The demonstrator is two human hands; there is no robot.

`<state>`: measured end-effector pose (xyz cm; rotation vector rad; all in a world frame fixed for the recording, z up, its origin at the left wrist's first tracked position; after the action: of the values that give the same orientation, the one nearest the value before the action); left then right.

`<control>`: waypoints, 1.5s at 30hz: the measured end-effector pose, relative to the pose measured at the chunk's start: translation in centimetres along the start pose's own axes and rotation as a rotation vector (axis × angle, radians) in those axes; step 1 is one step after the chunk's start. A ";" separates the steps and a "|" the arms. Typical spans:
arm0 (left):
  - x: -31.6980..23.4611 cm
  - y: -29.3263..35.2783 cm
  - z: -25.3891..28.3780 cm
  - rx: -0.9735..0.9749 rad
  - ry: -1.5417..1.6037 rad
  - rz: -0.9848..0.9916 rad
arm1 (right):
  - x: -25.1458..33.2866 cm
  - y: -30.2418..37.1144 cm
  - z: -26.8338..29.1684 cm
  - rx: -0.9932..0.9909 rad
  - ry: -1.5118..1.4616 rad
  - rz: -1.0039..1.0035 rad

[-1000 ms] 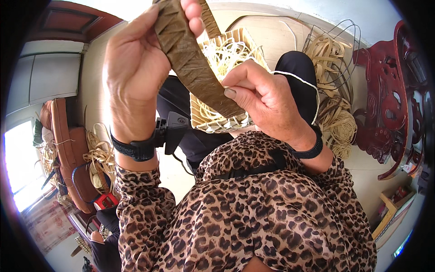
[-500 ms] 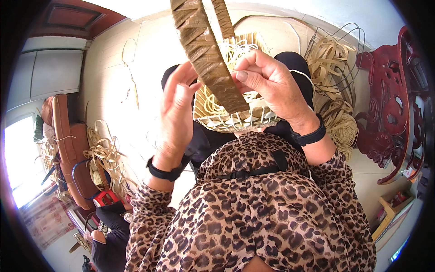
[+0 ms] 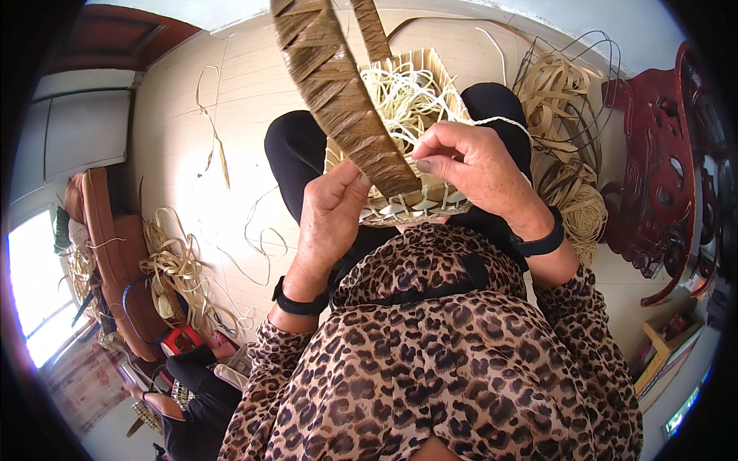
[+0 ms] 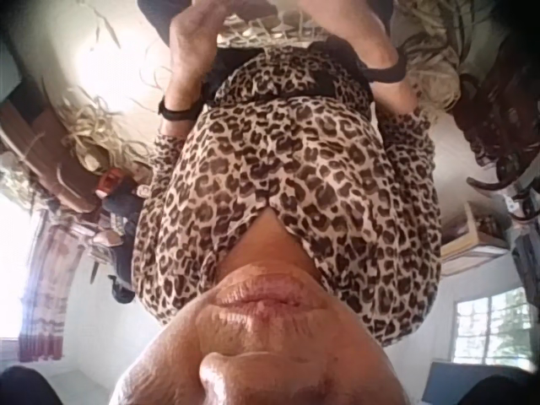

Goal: The person weaves a basket by hand, threading long strips of fiber through a pre-woven handle and the base of a small basket.

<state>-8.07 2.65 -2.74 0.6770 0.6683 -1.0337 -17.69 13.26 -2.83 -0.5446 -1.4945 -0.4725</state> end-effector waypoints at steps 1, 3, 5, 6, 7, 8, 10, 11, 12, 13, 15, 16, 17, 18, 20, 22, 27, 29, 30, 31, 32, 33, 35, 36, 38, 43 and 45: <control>0.2 0.0 -0.2 0.017 0.196 0.034 | 0.0 0.0 0.0 -0.008 -0.006 -0.002; 0.9 -0.2 -0.4 0.043 0.383 0.069 | 0.5 -0.1 -1.0 0.070 0.017 0.026; 3.3 -0.5 -1.1 0.054 0.630 0.138 | 0.4 0.0 -1.2 0.077 0.009 0.013; 2.6 -0.6 -1.1 0.053 0.773 0.164 | 0.2 0.0 -1.5 0.091 0.004 0.017; 2.7 -0.6 -1.2 0.067 0.765 0.171 | -0.1 0.0 -1.7 0.104 -0.001 0.022; 2.5 -0.8 -1.2 0.089 0.771 0.153 | -0.5 0.0 -1.8 0.127 0.001 -0.014; 0.7 -1.1 -0.7 0.128 0.811 0.031 | 0.2 -0.2 -2.1 0.171 0.055 0.018; 0.4 -1.2 -0.6 0.138 0.803 0.039 | 0.8 -0.2 -2.5 0.222 0.120 0.055; -0.1 -1.2 -0.6 0.152 0.799 0.024 | 1.3 -0.3 -2.5 0.249 0.077 0.028; -0.4 -1.2 -0.6 0.165 0.796 0.009 | 1.2 -0.3 -2.3 0.241 0.067 0.024; 0.0 -1.2 -0.9 0.184 0.768 0.011 | 1.2 -0.2 -2.4 0.286 0.136 0.095; 0.1 -1.2 -1.1 0.190 0.717 0.029 | 0.8 -0.1 -2.5 0.318 0.275 0.085; 0.1 -1.1 -1.2 0.187 0.678 0.049 | 0.6 0.0 -2.5 0.313 0.263 0.077; 0.2 -1.1 -1.3 0.184 0.639 0.068 | 0.0 0.2 -2.8 0.342 0.348 0.046; 0.5 -1.2 -1.4 0.218 0.702 0.062 | -0.5 0.5 -3.7 0.413 0.456 -0.015; -0.4 -0.9 -1.4 0.258 0.794 0.024 | 0.0 0.8 -4.4 0.410 0.457 -0.001; -0.7 -0.1 -1.1 0.301 0.748 0.129 | 0.8 1.5 -5.2 0.459 0.453 0.008; -0.9 0.1 -1.1 0.312 0.760 0.143 | 0.9 1.8 -5.3 0.454 0.438 0.007; -1.0 0.2 -1.0 0.310 0.753 0.151 | 1.3 1.8 -5.1 0.433 0.426 0.023; -1.0 0.3 -0.9 0.308 0.747 0.160 | 1.6 1.8 -4.9 0.411 0.414 0.039; -0.9 0.4 -0.8 0.309 0.774 0.196 | 1.7 1.9 -4.8 0.413 0.407 0.037; -0.6 0.5 -0.8 0.280 0.765 0.267 | 2.0 1.8 -4.4 0.384 0.349 0.057; -0.4 0.6 -0.7 0.249 0.757 0.339 | 2.3 1.7 -3.6 0.357 0.291 0.077; -0.3 0.6 -0.4 0.233 0.716 0.338 | 2.7 1.5 -3.1 0.344 0.273 0.089; -0.2 0.7 -0.1 0.213 0.684 0.336 | 3.3 1.2 -2.2 0.339 0.264 0.111; -0.2 0.5 -0.5 0.285 0.578 0.254 | 3.4 0.7 -1.6 0.314 0.262 0.082; -0.6 0.5 -0.7 0.311 0.595 0.230 | 4.0 0.5 -1.7 0.285 0.227 0.117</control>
<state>-7.99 3.67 -2.57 1.3295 0.9227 -0.7230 -15.95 12.77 1.09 -0.3389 -1.2768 -0.2162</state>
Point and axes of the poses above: each hand's wrist, its own y-axis away from the middle knuckle, its own z-axis out of the back of the hand, x = y × z, the point moved 10 cm from there along -y, towards the middle knuckle, and after that the axes turned 9 degrees about -y, right-handed, at the moved point
